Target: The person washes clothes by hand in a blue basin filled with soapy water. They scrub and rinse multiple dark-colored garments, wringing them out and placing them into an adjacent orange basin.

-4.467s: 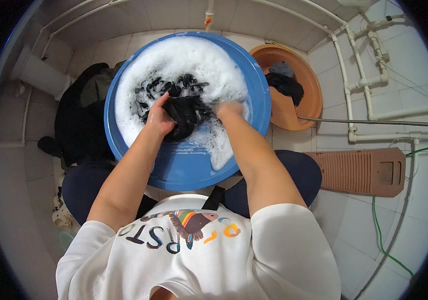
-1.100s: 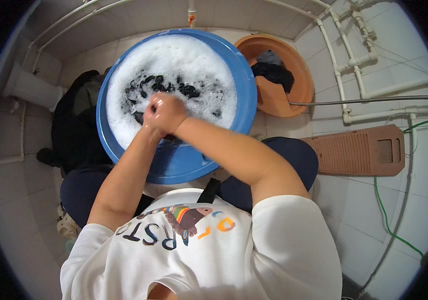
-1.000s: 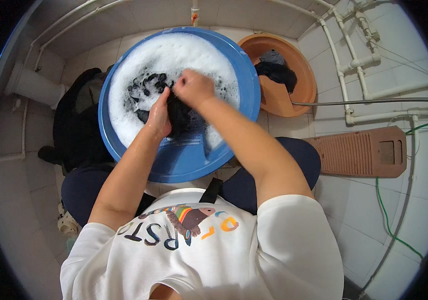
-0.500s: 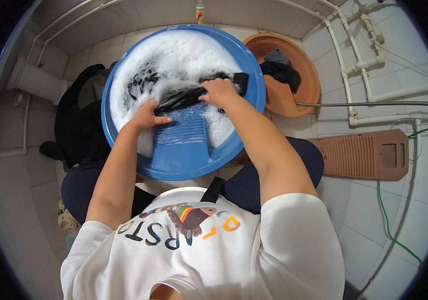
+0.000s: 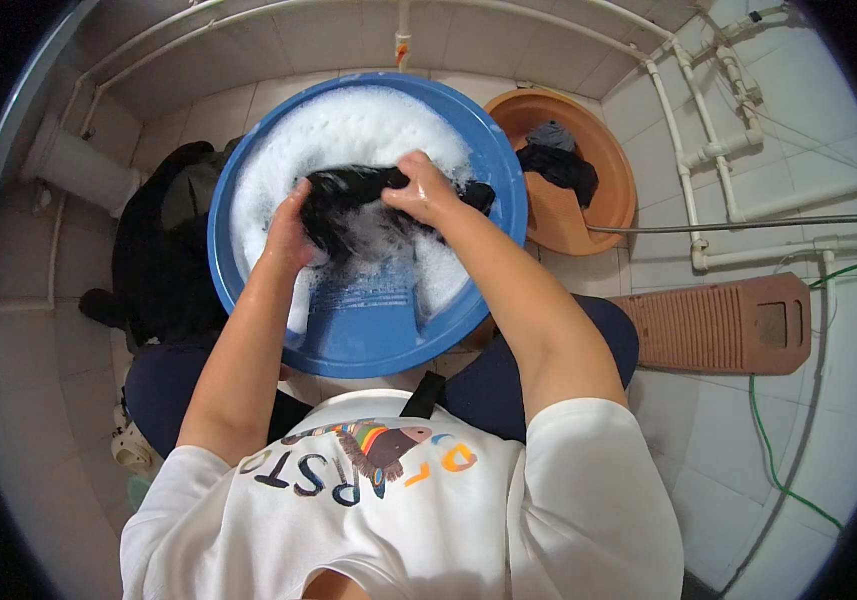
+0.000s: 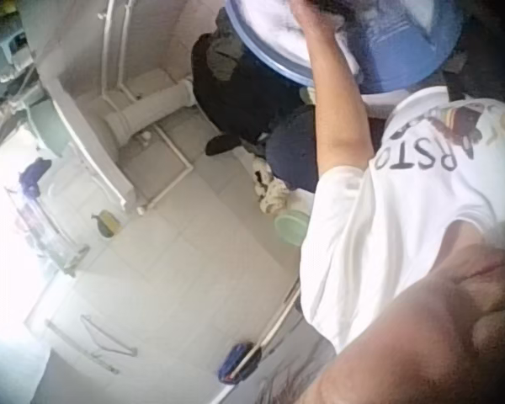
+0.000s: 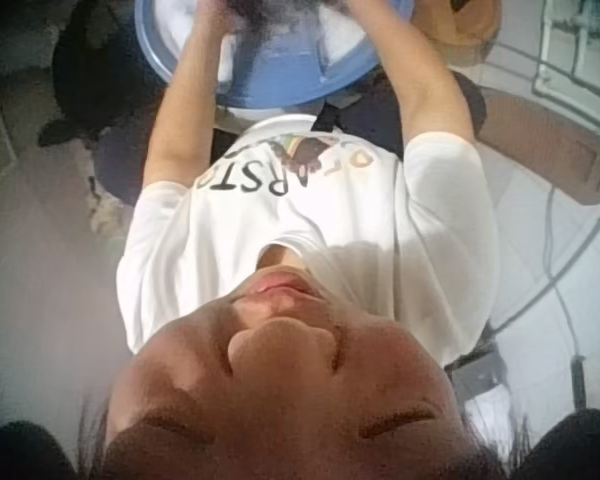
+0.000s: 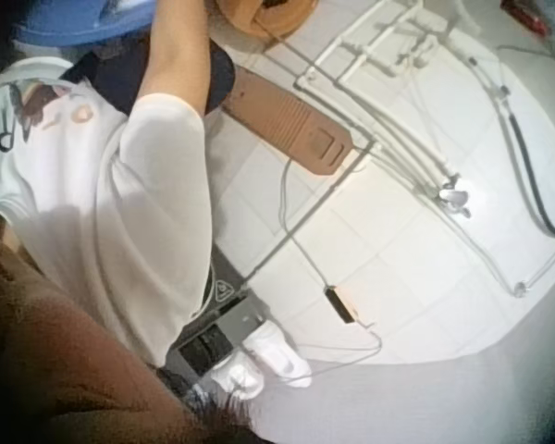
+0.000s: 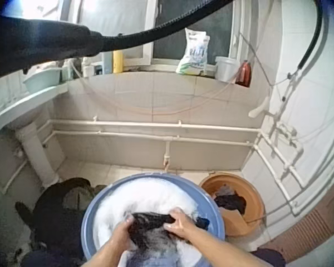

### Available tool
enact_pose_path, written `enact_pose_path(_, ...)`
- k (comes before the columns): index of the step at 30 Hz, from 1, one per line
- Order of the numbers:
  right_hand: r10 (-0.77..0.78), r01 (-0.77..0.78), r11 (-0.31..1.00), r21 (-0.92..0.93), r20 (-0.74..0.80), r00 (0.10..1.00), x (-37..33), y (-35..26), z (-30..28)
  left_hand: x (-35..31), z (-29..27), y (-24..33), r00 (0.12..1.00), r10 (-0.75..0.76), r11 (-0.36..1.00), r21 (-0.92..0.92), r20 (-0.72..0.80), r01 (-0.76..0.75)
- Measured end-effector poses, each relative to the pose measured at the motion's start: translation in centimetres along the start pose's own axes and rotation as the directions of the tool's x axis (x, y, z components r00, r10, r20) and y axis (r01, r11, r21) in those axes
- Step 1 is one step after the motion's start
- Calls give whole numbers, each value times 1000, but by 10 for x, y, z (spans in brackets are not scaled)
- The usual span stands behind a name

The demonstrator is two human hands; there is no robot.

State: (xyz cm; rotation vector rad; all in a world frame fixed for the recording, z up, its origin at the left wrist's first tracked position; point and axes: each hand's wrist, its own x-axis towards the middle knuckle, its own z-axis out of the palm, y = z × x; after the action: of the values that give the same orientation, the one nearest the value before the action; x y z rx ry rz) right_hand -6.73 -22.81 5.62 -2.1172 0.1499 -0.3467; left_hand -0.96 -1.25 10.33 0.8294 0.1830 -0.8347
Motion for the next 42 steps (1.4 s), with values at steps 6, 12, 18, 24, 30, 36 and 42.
enact_pose_path(6, -402, 422, 895, -143, 150, 903, -39, -117, 55, 9, -16, -9, 991, -131, 959, -255, -16, 123)
enact_pose_path(12, -434, 433, 867, -246, 50, 899, -46, -111, 63, 29, -55, -74, 862, 248, 879, -476, 443, -8)
enact_pose_path(18, 240, -263, 951, -160, -148, 959, -17, -84, 46, -7, 17, -55, 966, -10, 998, -60, -257, -6)
enact_pose_path(24, 92, -100, 983, -157, -60, 994, -34, -103, 72, 8, -10, -48, 949, -139, 948, -315, -282, 45)
enact_pose_path(30, 277, -326, 860, -392, -177, 944, -1, 6, 10, 6, 12, -21, 973, -168, 973, -186, -160, 138)
enact_pose_path(36, 606, -72, 517, -853, 305, 735, -8, 80, 18, 26, -21, -41, 943, 12, 991, 129, -332, 33)
enact_pose_path(42, 286, -302, 821, -484, -109, 952, 2, -22, 25, 21, -17, -37, 974, -126, 987, -122, -189, 104)
